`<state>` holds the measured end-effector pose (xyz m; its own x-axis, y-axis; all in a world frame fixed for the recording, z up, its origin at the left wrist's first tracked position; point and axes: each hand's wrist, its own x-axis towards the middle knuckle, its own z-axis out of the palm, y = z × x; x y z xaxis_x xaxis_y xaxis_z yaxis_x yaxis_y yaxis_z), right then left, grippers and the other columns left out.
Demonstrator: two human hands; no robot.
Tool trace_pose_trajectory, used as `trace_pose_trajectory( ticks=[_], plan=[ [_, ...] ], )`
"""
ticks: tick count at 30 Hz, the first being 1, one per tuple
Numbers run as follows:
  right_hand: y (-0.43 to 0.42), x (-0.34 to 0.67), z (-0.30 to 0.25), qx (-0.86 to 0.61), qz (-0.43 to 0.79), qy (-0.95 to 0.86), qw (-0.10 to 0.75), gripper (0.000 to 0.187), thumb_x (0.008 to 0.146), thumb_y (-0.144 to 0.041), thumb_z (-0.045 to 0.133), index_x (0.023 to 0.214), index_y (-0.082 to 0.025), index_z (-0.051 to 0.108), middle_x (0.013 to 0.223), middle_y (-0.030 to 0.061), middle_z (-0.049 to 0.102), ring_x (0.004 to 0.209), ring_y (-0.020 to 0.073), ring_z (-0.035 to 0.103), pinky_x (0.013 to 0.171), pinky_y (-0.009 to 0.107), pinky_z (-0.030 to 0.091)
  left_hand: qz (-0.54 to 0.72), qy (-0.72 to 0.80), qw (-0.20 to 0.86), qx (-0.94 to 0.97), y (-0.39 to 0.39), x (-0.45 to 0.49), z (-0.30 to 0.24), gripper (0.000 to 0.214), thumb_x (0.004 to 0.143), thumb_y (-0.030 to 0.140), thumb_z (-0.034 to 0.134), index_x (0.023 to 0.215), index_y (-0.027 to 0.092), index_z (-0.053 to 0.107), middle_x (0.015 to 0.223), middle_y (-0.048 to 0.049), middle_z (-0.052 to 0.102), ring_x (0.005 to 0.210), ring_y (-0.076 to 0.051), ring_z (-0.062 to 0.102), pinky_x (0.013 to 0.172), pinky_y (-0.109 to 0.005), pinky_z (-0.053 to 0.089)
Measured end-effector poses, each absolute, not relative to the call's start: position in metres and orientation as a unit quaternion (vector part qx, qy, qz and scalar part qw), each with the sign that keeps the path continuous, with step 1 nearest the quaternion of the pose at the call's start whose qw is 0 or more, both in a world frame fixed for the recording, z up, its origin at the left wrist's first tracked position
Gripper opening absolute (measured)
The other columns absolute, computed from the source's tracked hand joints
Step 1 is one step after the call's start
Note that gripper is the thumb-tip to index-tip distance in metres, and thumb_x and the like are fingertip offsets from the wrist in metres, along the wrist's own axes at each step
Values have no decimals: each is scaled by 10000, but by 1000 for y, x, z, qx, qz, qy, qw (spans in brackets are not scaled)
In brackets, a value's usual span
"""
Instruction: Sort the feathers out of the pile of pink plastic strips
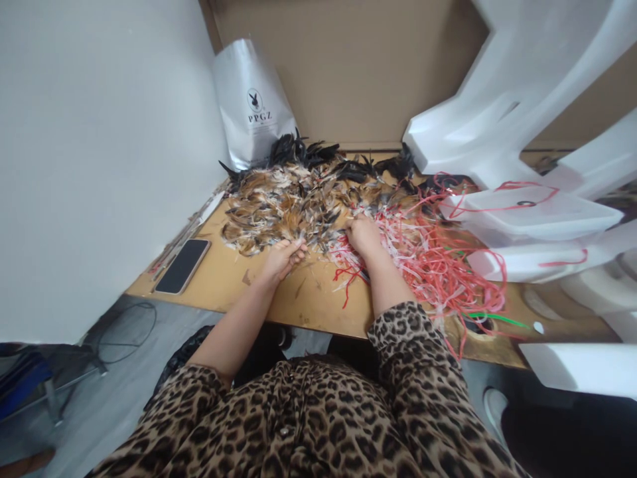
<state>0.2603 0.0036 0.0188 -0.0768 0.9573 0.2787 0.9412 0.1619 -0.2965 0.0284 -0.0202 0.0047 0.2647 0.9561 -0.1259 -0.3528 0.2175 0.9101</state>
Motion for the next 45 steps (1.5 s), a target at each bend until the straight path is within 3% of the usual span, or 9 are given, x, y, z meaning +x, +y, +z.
trace_pose_trajectory(
  ticks=[5,7,14,20,26,36,45],
  plan=[
    [3,253,32,-589,45,-713,378,189,728,-228,489,794,-149,647,808,72,566,768,179,510,721,296,398,495,366,691,379,-20,29,8,227,634,272,704,717,88,601,734,-67,660,543,-61,561,486,-177,365],
    [-1,246,39,-567,83,-710,411,153,693,-230,517,753,-144,629,780,57,564,724,163,508,692,285,394,507,357,692,369,-20,28,9,218,627,258,709,701,91,589,795,-84,671,588,-71,581,503,-178,378],
    [-13,226,51,-501,316,-718,367,131,664,-270,515,699,-148,546,597,-22,499,539,97,419,544,233,331,529,337,694,352,-19,26,12,199,618,232,711,674,97,576,997,-119,654,687,-88,605,533,-182,397],
    [-15,227,52,-441,397,-740,316,119,650,-264,516,684,-150,511,609,-33,489,575,97,432,577,230,338,528,336,694,355,-19,25,13,226,611,254,718,660,97,564,1079,-137,627,725,-109,621,545,-186,405],
    [-14,236,53,-419,446,-736,289,129,652,-269,517,707,-153,517,616,-40,487,571,93,422,583,227,332,512,329,696,381,-17,20,11,237,657,278,687,801,97,636,1162,-140,584,765,-101,621,571,-175,426],
    [-13,241,53,-442,397,-749,292,136,659,-281,500,705,-155,518,604,-41,474,566,91,411,580,222,330,408,353,731,417,-22,24,10,238,671,269,685,806,73,668,921,-137,674,666,-89,623,576,-168,449],
    [-11,239,50,-454,367,-758,290,127,638,-274,492,678,-155,513,601,-38,481,572,97,416,570,222,318,441,346,742,368,-18,22,9,127,678,181,675,738,71,658,745,-79,667,641,-71,604,581,-152,454]
  ],
)
